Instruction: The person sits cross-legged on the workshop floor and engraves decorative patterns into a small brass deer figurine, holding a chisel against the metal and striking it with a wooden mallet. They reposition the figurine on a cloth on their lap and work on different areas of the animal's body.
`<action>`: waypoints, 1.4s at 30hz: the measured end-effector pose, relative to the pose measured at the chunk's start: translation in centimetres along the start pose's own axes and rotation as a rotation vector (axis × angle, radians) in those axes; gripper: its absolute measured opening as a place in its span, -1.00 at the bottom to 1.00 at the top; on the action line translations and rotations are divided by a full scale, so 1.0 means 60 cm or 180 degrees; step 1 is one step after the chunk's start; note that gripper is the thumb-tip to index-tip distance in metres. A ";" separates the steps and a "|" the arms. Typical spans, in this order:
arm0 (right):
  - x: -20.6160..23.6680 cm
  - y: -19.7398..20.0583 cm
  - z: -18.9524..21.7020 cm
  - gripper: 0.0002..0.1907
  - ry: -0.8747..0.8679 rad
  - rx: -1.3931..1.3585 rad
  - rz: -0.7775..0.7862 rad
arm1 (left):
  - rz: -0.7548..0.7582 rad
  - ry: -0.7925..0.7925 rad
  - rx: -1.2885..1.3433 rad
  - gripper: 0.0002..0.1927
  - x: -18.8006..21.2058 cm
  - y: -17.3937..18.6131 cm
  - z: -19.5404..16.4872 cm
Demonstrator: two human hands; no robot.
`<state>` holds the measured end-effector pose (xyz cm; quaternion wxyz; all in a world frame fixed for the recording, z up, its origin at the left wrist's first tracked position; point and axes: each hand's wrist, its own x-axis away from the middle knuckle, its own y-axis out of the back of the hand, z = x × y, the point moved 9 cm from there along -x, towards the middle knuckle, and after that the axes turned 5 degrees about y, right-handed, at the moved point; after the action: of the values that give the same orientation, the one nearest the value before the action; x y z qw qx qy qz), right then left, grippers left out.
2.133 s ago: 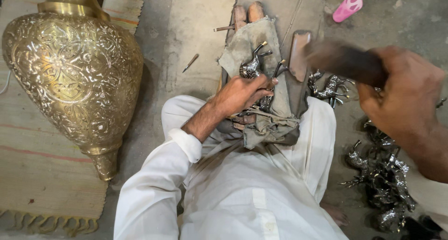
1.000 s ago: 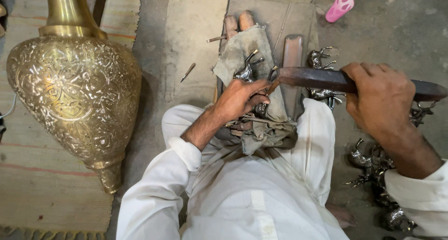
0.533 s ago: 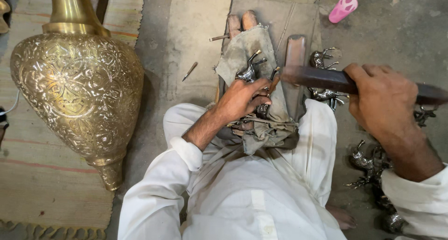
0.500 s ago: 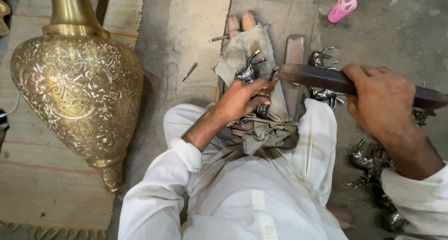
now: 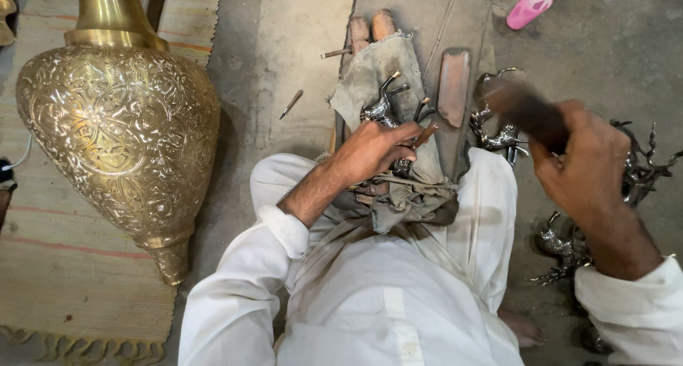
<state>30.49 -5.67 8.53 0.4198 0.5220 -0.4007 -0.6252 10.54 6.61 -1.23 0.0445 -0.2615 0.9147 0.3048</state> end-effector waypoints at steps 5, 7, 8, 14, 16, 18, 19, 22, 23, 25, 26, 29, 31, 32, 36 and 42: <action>0.006 0.005 0.001 -0.70 0.0141 0.0114 0.0030 | -0.0027 0.0136 0.0120 -0.68 0.000 0.002 0.004; 0.005 0.006 0.006 -0.64 0.0287 0.0229 0.0024 | -0.0081 0.0121 0.0084 -0.67 0.002 0.004 0.001; 0.004 0.005 0.012 -0.58 0.0417 0.0372 0.0029 | -0.0113 0.0071 0.0004 -0.66 0.003 0.005 -0.003; 0.004 -0.011 -0.016 -0.70 -0.0236 -0.0220 0.0305 | -0.0068 0.0292 -0.0088 -0.63 0.005 0.000 0.001; 0.006 -0.021 -0.005 -0.61 0.0090 0.0211 0.0476 | -0.0250 0.0172 0.0066 -0.63 0.012 0.012 -0.007; 0.015 -0.035 -0.012 -0.55 0.0102 0.0344 0.0645 | -0.0552 -0.0042 0.0336 -0.61 0.027 0.030 -0.021; 0.018 -0.046 -0.021 -0.53 0.0004 0.0251 0.0736 | -0.0766 0.0223 0.0472 -0.63 0.035 0.040 -0.010; 0.050 -0.105 -0.061 -0.59 -0.0760 -0.0254 0.1193 | -0.1295 0.0894 0.0959 -0.67 0.079 0.050 0.012; 0.065 -0.130 -0.072 -0.60 -0.1083 -0.0462 0.1355 | -0.1423 0.0968 0.1145 -0.68 0.092 0.051 0.014; 0.073 -0.176 -0.037 -0.56 -0.1027 -0.2174 0.0985 | -0.1723 0.1044 0.1296 -0.71 0.116 0.051 0.014; 0.074 -0.189 -0.024 -0.53 -0.0982 -0.3028 0.0781 | -0.1884 0.1042 0.1264 -0.71 0.125 0.048 0.011; 0.074 -0.225 0.004 -0.61 -0.0974 -0.3027 0.0619 | -0.2127 0.1092 0.0974 -0.73 0.133 0.034 0.007; 0.058 -0.249 0.019 -0.62 -0.1275 -0.3277 0.0665 | -0.2243 0.0966 0.0682 -0.73 0.131 0.033 0.000; 0.044 -0.258 0.027 -0.63 -0.1419 -0.3400 0.0684 | -0.2324 0.0819 0.0514 -0.73 0.130 0.035 -0.006; -0.028 -0.265 0.068 -0.72 -0.1481 -0.3964 0.0639 | -0.2380 0.0582 0.0069 -0.72 0.120 0.046 -0.003; -0.059 -0.259 0.089 -0.75 -0.1414 -0.4070 0.0837 | -0.2199 0.0625 -0.0134 -0.70 0.074 0.077 0.047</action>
<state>23.93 3.05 -4.21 0.6255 -0.0216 -0.0897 -0.7747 4.18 9.36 -2.13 0.0514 -0.5841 0.7658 0.2640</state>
